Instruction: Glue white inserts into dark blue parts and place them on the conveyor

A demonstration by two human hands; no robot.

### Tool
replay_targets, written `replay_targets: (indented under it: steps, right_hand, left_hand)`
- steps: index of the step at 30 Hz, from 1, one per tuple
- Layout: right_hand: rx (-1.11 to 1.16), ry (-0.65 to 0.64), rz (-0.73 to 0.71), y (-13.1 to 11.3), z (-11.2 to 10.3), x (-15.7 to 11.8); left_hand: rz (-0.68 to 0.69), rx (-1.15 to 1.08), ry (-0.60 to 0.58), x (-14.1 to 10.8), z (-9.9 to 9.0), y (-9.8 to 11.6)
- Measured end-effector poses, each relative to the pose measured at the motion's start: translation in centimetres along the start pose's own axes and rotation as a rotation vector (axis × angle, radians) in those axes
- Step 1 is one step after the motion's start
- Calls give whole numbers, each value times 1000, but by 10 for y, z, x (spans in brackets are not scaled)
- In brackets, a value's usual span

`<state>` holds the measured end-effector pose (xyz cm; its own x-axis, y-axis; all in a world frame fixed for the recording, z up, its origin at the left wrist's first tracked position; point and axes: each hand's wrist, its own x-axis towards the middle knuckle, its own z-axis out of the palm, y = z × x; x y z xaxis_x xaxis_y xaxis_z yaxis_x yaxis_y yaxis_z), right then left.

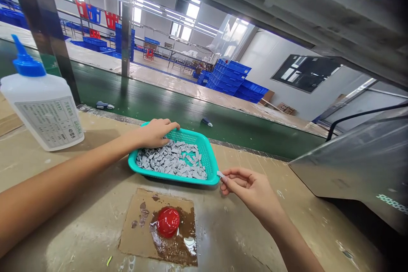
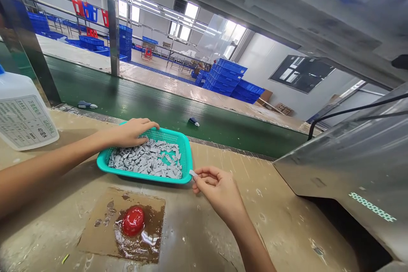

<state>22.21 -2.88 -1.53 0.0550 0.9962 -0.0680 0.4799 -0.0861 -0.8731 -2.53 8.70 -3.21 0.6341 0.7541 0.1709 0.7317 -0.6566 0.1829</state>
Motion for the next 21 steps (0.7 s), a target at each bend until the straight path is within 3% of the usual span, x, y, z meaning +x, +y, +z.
replay_targets:
  steps: [6, 10, 16, 21]
  right_hand:
    - [4, 4, -7, 2, 1, 3]
    - [58, -20, -2, 6, 0, 5]
    - [104, -47, 11, 9, -1, 7]
    - [88, -63, -42, 9, 0, 7]
  left_hand:
    - [-70, -224, -44, 20, -12, 7]
    - [-3, -201, -72, 72, -12, 20]
    - [-49, -8, -119, 161, 11, 34]
    - [-143, 48, -123, 193, 27, 29]
